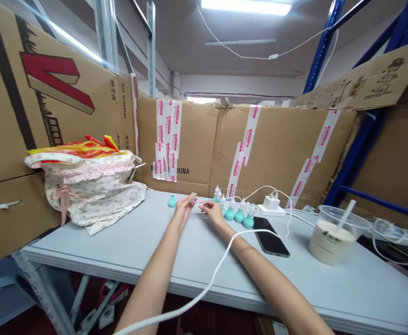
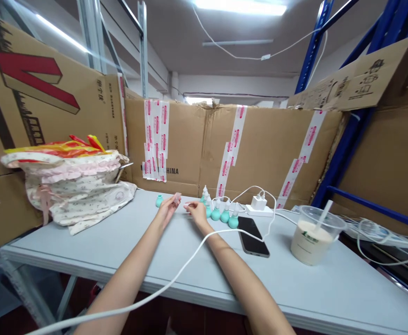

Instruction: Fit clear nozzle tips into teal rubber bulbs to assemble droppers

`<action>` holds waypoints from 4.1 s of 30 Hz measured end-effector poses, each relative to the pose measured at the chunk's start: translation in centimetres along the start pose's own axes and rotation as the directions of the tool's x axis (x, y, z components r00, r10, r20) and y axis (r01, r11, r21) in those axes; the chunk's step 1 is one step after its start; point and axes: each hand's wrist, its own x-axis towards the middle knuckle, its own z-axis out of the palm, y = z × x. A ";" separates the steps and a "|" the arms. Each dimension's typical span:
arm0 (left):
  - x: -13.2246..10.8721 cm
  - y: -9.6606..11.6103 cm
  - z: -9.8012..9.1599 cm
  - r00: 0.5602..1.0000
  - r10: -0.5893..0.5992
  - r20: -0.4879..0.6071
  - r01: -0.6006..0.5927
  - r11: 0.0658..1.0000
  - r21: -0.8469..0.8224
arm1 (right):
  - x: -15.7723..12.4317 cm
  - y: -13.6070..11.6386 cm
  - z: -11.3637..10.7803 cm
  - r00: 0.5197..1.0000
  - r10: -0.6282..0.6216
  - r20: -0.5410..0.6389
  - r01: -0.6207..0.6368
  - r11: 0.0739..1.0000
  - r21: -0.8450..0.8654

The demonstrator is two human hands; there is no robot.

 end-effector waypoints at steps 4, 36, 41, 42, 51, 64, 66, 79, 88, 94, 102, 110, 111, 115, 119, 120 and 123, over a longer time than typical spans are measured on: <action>-0.3 -0.5 0.6 0.995 -0.041 0.087 0.038 0.999 0.031 | -1.9 -0.6 -3.5 0.996 0.085 -0.037 -0.071 0.951 0.301; -3.4 -2.2 2.9 0.890 0.136 0.434 -0.455 0.304 0.837 | -2.5 -0.9 -6.0 0.996 0.094 0.006 -0.091 0.954 0.287; -3.6 -2.4 2.6 0.877 0.114 0.467 -0.480 0.191 0.856 | -2.5 -0.6 -6.0 0.998 0.054 0.036 -0.062 0.958 0.279; -3.7 -2.3 2.6 0.873 0.100 0.478 -0.488 0.179 0.854 | -2.5 -0.6 -6.1 0.998 0.031 0.046 -0.043 0.963 0.267; -4.3 -1.9 2.9 0.834 -0.003 0.551 -0.551 -0.016 0.834 | -2.7 -1.6 -7.6 0.962 -0.096 0.256 0.050 0.983 0.179; -4.2 -1.9 2.4 0.803 -0.100 0.587 -0.596 -0.120 0.794 | -3.0 -1.4 -7.6 0.946 -0.100 0.308 0.085 0.994 0.061; -4.0 -1.9 2.5 0.812 -0.062 0.581 -0.584 -0.056 0.810 | -3.0 -1.5 -7.4 0.953 -0.081 0.293 0.040 0.989 0.144; -2.6 -1.8 3.0 0.901 -0.004 0.434 -0.377 0.487 0.788 | -2.3 -1.3 -7.6 0.970 -0.001 0.244 -0.067 0.960 0.272; -1.7 -3.0 2.1 0.919 -0.049 0.391 -0.274 0.632 0.725 | -2.8 -1.3 -6.9 0.973 -0.048 0.224 0.002 0.980 0.198; -2.4 -4.1 2.2 0.923 -0.066 0.380 -0.237 0.681 0.693 | -2.9 -1.3 -6.4 0.977 0.001 0.215 -0.053 0.970 0.238; -1.2 -2.0 1.3 0.980 0.132 0.152 -0.197 0.481 0.854 | -2.8 -0.7 -6.1 0.961 0.125 0.247 -0.217 0.894 0.393; 0.6 0.8 -4.2 0.796 0.560 -0.228 0.178 0.144 0.974 | -3.4 -1.3 -6.7 0.928 0.094 0.361 -0.308 0.738 0.600; 0.8 0.7 -4.8 0.819 0.510 -0.262 0.205 0.166 0.965 | -3.4 -1.3 -6.6 0.928 0.088 0.361 -0.305 0.737 0.603; 1.2 0.4 -6.1 0.874 0.361 -0.326 0.266 0.208 0.941 | -3.4 -1.5 -6.3 0.939 0.090 0.332 -0.285 0.740 0.609; 0.9 0.3 -6.2 0.835 0.472 -0.282 0.252 0.127 0.959 | -3.5 -1.8 -6.2 0.950 0.106 0.292 -0.271 0.744 0.611; 0.8 0.4 -6.1 0.827 0.497 -0.264 0.252 0.094 0.963 | -3.5 -1.9 -6.2 0.953 0.109 0.284 -0.265 0.757 0.597; 0.5 0.5 -5.4 0.841 0.511 -0.175 0.205 -0.003 0.979 | -3.5 -2.1 -6.1 0.956 0.111 0.270 -0.248 0.798 0.550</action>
